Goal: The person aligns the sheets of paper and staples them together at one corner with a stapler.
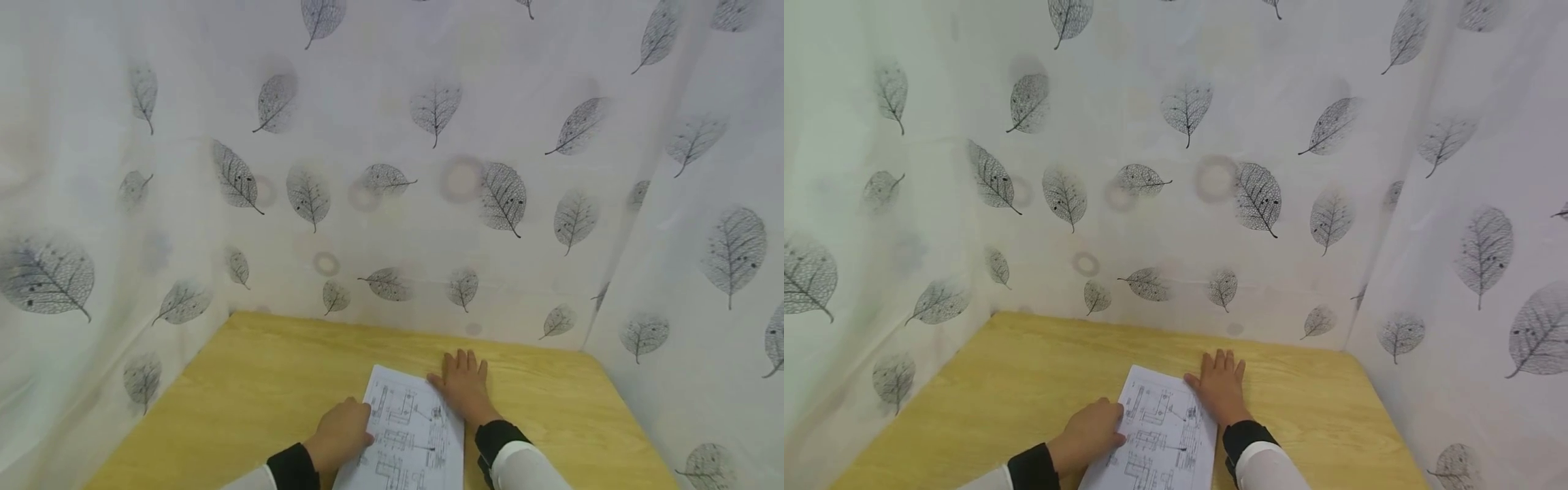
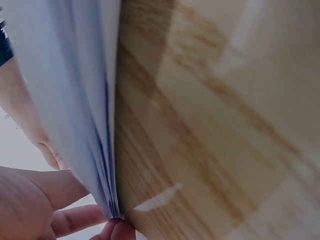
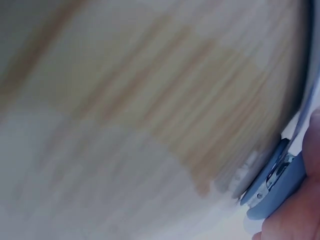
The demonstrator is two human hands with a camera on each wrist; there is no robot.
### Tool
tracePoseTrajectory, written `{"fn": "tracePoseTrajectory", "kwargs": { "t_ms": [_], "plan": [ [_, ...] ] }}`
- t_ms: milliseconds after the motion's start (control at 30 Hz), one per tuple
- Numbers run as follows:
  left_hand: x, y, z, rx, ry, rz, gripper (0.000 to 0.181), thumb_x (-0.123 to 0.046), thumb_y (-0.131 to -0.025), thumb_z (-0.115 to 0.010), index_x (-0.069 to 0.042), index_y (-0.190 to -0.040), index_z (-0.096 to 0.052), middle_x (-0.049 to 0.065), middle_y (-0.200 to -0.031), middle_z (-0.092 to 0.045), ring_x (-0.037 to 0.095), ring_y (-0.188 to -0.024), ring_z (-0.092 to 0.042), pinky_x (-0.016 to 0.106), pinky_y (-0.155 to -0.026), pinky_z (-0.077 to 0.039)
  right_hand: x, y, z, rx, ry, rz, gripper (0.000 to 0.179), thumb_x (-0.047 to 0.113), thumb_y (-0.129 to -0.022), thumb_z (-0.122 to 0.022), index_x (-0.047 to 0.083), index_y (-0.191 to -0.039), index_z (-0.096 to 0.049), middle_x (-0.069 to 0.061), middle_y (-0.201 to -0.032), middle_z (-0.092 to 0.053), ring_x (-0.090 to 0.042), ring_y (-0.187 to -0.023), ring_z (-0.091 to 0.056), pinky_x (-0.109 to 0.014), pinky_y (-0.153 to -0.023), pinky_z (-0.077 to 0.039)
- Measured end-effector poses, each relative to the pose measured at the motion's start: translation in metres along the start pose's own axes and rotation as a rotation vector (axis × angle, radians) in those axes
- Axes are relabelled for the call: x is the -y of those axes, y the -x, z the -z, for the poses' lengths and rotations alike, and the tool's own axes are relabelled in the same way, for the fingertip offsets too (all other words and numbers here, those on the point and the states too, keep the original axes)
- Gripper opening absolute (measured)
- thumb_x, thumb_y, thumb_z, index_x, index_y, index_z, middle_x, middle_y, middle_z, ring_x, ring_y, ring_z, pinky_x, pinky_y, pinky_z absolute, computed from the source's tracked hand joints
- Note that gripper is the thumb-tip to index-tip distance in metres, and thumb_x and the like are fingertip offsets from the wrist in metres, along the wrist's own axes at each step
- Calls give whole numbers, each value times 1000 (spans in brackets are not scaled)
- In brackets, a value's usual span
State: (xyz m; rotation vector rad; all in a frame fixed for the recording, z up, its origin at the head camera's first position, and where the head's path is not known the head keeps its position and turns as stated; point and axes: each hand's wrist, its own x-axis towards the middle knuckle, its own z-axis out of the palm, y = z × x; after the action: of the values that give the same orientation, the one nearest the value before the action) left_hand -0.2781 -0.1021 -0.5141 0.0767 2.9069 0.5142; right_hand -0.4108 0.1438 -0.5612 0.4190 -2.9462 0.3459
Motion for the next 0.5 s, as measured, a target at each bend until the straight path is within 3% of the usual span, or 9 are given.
{"fn": "tracePoseTrajectory", "kwargs": {
  "t_ms": [133,500],
  "plan": [
    [1,-1,-3,-5,-5,0,32,-25,-84,-83,-4,-105,-70,4,-83,-58,17,-73,-53,39,-72,-52,-1,1,-3,-40,49,20,82,62,-97,-56,5,-154,-42,-30,-161,-30,-52,-152,-18,-76,-115,-3],
    [0,-3,2,8,19,-6,31,-22,-84,-84,-3,-104,-70,3,-81,-57,17,-73,-52,39,-70,-50,4,10,6,-68,94,125,91,64,-97,-54,3,-159,-31,-29,-165,-23,-51,-153,-16,-78,-113,2]
  ]
}}
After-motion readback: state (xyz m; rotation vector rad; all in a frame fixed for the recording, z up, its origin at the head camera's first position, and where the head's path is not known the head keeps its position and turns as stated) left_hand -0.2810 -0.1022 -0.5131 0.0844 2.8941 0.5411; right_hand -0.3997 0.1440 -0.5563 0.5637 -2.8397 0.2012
